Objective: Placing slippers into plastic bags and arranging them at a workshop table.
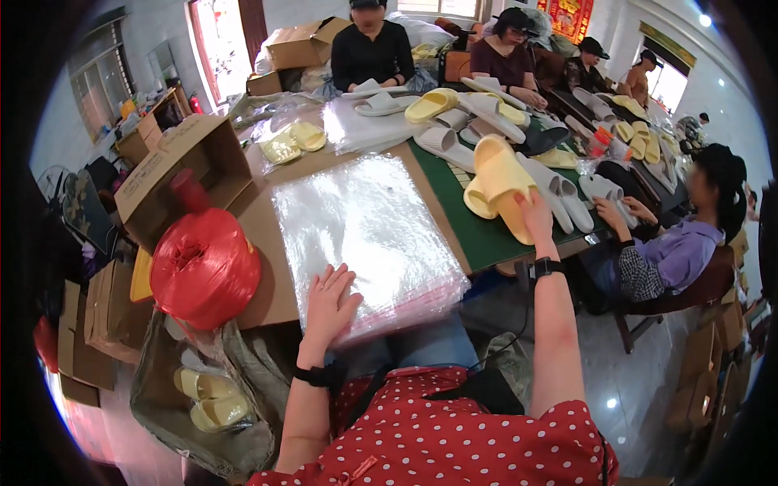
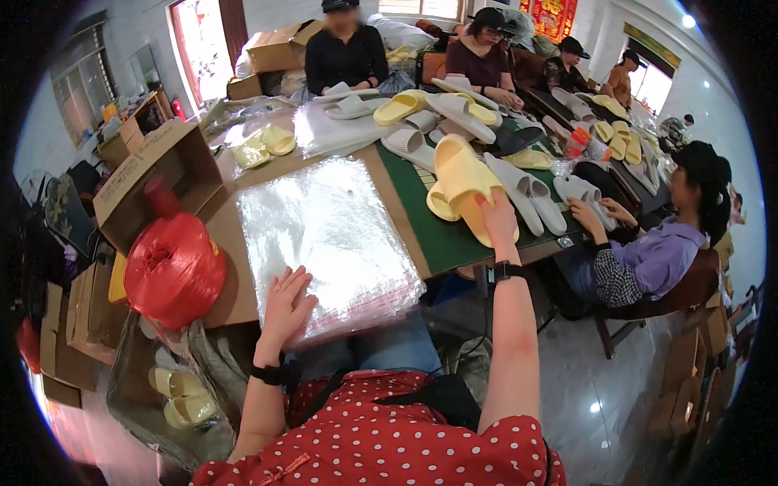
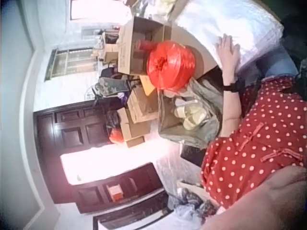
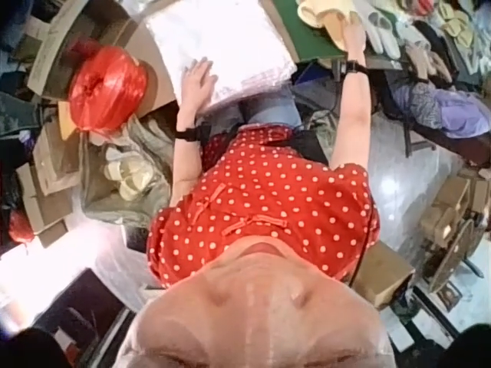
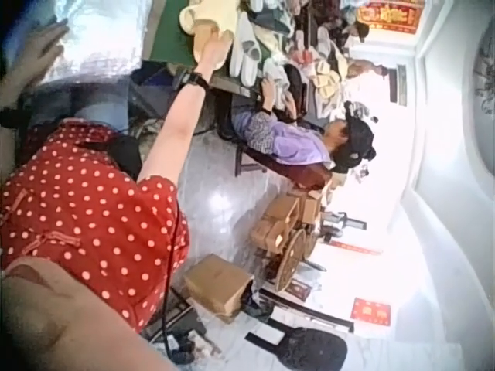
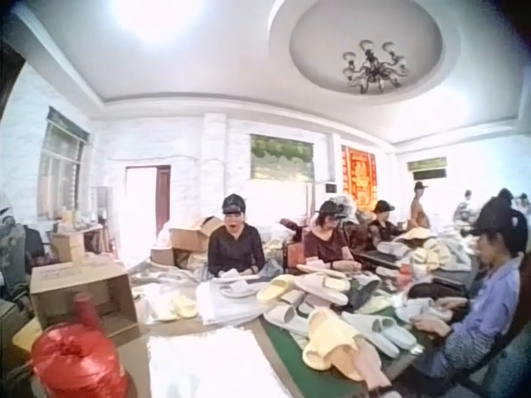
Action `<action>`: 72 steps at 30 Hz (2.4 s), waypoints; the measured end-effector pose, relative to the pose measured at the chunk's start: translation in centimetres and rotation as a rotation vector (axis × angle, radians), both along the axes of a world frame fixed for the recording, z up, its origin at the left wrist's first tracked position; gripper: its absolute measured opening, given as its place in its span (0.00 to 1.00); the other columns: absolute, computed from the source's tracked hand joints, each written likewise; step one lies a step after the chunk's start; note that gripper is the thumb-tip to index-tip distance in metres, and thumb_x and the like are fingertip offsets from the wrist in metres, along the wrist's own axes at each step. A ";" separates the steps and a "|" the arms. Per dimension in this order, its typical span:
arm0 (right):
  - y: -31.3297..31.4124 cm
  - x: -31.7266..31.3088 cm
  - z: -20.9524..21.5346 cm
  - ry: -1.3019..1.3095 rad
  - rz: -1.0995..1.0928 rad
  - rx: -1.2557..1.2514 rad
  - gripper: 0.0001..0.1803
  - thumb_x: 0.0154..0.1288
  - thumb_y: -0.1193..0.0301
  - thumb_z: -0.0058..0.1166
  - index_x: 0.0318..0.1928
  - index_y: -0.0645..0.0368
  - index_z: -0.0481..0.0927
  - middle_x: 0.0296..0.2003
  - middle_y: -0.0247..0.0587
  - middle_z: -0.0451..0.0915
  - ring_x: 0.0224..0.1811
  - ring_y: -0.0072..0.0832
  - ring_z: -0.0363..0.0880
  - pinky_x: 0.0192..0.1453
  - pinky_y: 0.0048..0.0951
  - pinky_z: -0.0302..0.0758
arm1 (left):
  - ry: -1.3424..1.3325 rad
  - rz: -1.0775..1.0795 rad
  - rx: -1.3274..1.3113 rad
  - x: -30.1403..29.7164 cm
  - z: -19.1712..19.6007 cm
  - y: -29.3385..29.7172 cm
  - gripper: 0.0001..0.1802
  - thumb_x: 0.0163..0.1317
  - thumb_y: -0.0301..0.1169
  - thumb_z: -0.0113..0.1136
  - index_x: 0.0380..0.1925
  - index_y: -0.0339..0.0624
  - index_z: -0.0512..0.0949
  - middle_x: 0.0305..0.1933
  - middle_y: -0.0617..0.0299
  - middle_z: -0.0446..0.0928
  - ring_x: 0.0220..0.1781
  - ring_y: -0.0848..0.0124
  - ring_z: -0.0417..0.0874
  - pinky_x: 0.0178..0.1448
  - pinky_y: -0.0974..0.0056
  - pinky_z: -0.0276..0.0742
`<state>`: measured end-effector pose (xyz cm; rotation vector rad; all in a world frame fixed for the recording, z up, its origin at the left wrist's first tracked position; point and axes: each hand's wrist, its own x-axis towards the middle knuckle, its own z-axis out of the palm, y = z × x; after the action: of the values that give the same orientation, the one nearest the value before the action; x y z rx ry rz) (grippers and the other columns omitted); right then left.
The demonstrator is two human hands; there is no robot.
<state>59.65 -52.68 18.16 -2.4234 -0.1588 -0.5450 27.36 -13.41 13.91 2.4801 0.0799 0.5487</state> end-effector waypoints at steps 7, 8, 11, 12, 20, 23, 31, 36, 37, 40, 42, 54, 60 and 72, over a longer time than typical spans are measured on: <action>9.1 -6.6 6.3 0.173 0.517 0.855 0.23 0.74 0.56 0.58 0.54 0.65 0.78 0.41 0.34 0.82 0.41 0.20 0.78 0.47 0.24 0.75 | -0.003 0.022 0.004 0.0 -0.1 0.2 0.26 0.62 0.43 0.63 0.59 0.45 0.79 0.70 0.55 0.73 0.77 0.49 0.63 0.80 0.43 0.49; 10.4 -7.9 7.2 0.173 0.588 0.936 0.23 0.74 0.57 0.58 0.54 0.65 0.78 0.42 0.34 0.82 0.42 0.21 0.78 0.47 0.25 0.76 | -0.003 0.011 0.004 0.2 -0.2 0.1 0.26 0.62 0.43 0.63 0.59 0.45 0.79 0.70 0.55 0.73 0.77 0.49 0.63 0.80 0.43 0.49; 14.3 -11.3 9.5 0.286 0.690 0.873 0.22 0.75 0.59 0.56 0.56 0.66 0.78 0.44 0.36 0.83 0.44 0.21 0.79 0.48 0.25 0.76 | 0.001 0.011 -0.020 0.3 -0.1 0.1 0.26 0.62 0.43 0.63 0.59 0.44 0.79 0.70 0.54 0.73 0.77 0.49 0.63 0.81 0.43 0.49; 15.6 -12.3 9.8 0.387 0.724 0.830 0.22 0.75 0.60 0.56 0.56 0.66 0.77 0.45 0.37 0.83 0.45 0.21 0.79 0.48 0.26 0.76 | -0.002 0.005 -0.015 0.3 0.0 0.1 0.26 0.62 0.43 0.63 0.59 0.43 0.79 0.70 0.54 0.73 0.77 0.48 0.63 0.81 0.43 0.49; 26.4 -16.9 0.3 0.750 0.984 0.745 0.23 0.77 0.65 0.51 0.63 0.69 0.71 0.49 0.43 0.82 0.48 0.25 0.83 0.49 0.28 0.81 | 0.013 -0.052 0.015 0.3 0.5 0.1 0.25 0.60 0.40 0.65 0.57 0.42 0.80 0.66 0.52 0.76 0.76 0.50 0.65 0.81 0.43 0.49; 29.7 -18.7 -3.4 0.540 0.951 0.739 0.23 0.71 0.62 0.56 0.51 0.74 0.75 0.48 0.56 0.79 0.50 0.41 0.79 0.53 0.37 0.77 | -0.100 -0.027 -0.379 0.6 1.0 -1.1 0.29 0.60 0.33 0.68 0.62 0.43 0.75 0.65 0.54 0.76 0.70 0.57 0.73 0.73 0.54 0.66; 32.6 -19.1 -2.7 0.043 0.646 0.337 0.39 0.66 0.57 0.60 0.64 0.77 0.64 0.56 0.70 0.70 0.55 0.62 0.69 0.63 0.51 0.69 | -0.133 -0.090 -0.826 0.0 0.0 -1.0 0.38 0.55 0.19 0.68 0.67 0.43 0.69 0.68 0.57 0.73 0.69 0.61 0.74 0.72 0.60 0.68; 29.9 -20.4 -1.4 -0.121 0.607 -0.011 0.38 0.63 0.53 0.63 0.60 0.75 0.70 0.54 0.65 0.72 0.58 0.57 0.67 0.64 0.49 0.67 | -0.101 -0.012 -0.376 0.2 0.7 -0.7 0.36 0.53 0.24 0.74 0.64 0.43 0.73 0.65 0.54 0.76 0.68 0.57 0.75 0.71 0.57 0.70; 29.4 -20.6 -1.1 -0.058 0.603 -0.085 0.37 0.62 0.52 0.63 0.58 0.74 0.73 0.53 0.64 0.72 0.59 0.56 0.67 0.65 0.49 0.67 | -0.099 -0.009 -0.381 0.1 1.0 -0.9 0.36 0.53 0.24 0.74 0.64 0.43 0.73 0.65 0.54 0.76 0.68 0.57 0.75 0.71 0.57 0.70; 28.7 -19.7 -2.2 -0.132 0.567 -0.064 0.35 0.61 0.50 0.63 0.52 0.73 0.78 0.52 0.62 0.73 0.58 0.54 0.67 0.65 0.48 0.66 | -0.101 0.051 -0.335 0.1 1.6 -1.1 0.33 0.54 0.30 0.75 0.62 0.43 0.76 0.64 0.53 0.77 0.67 0.55 0.76 0.70 0.55 0.70; 28.8 -18.9 -2.7 -0.131 0.554 -0.046 0.31 0.61 0.52 0.63 0.48 0.72 0.80 0.53 0.62 0.73 0.57 0.53 0.68 0.65 0.48 0.66 | -0.088 -0.002 -0.217 0.1 1.8 -1.0 0.30 0.56 0.34 0.74 0.60 0.44 0.78 0.63 0.53 0.78 0.65 0.52 0.77 0.70 0.54 0.71; 31.0 -16.0 -1.2 0.016 0.534 -0.222 0.24 0.64 0.53 0.60 0.45 0.65 0.83 0.47 0.58 0.78 0.49 0.53 0.80 0.49 0.50 0.79 | -0.059 0.035 -0.101 0.1 1.1 -0.7 0.26 0.57 0.35 0.71 0.57 0.45 0.80 0.64 0.51 0.76 0.69 0.50 0.71 0.73 0.52 0.66; 29.2 -14.1 -1.4 0.097 0.621 -0.108 0.19 0.62 0.56 0.58 0.38 0.62 0.83 0.37 0.57 0.82 0.40 0.52 0.83 0.48 0.48 0.79 | 0.030 0.016 0.189 0.4 -0.6 0.2 0.24 0.61 0.40 0.65 0.57 0.47 0.80 0.65 0.53 0.76 0.72 0.52 0.69 0.79 0.46 0.55; 25.3 -12.2 -1.9 -0.058 0.510 -0.209 0.17 0.68 0.60 0.58 0.41 0.64 0.77 0.39 0.56 0.81 0.42 0.52 0.83 0.45 0.49 0.80 | 0.067 0.019 0.107 0.2 0.2 -0.4 0.27 0.63 0.45 0.63 0.61 0.49 0.78 0.72 0.56 0.71 0.77 0.50 0.64 0.81 0.45 0.50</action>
<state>47.47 -27.36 16.22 -2.4307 -0.8672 -0.3753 27.53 -13.79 14.11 2.6046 0.1036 0.4899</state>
